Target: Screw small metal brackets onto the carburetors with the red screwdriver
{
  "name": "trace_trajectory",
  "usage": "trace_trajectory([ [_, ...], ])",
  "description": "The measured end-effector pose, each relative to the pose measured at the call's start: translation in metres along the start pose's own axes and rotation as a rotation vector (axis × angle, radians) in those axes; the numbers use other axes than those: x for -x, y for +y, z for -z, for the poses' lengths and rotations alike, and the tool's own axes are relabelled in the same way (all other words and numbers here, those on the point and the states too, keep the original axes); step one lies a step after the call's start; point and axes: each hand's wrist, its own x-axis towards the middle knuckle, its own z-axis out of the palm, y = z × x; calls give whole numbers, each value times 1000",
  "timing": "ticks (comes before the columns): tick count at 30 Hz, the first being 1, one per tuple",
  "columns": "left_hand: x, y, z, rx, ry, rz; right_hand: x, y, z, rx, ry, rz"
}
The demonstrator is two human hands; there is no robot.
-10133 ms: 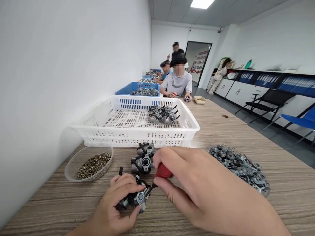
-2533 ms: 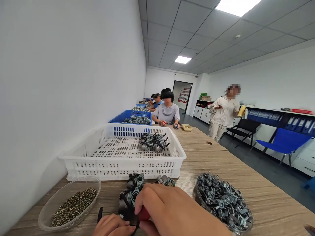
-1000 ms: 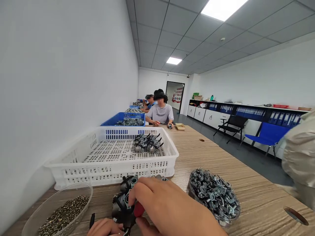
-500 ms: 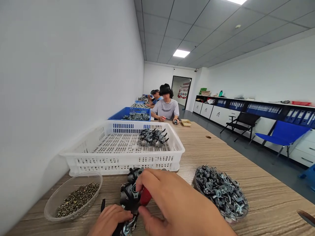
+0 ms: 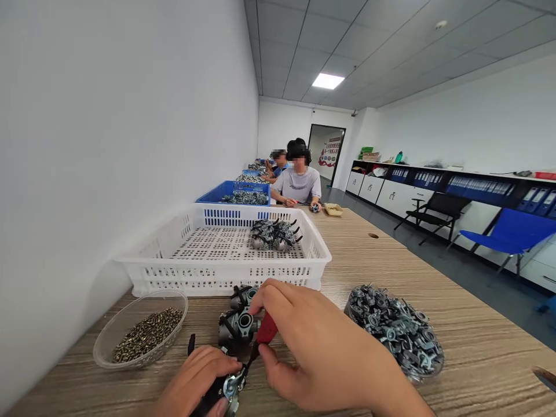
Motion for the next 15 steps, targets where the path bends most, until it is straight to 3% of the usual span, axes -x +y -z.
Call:
trace_trajectory([
  [3,6,-10,-11,13,82,-62,2,1,2,-85,-57,33],
  [7,14,-18,-23,0,79,-13,-1,5,-4,19,9,82],
  [11,16,-16,-23,32,78,14,-2,1,-3,85,28,23],
  [15,18,-15,-23,64,82,33,3,-5,4,-34,-54,16],
])
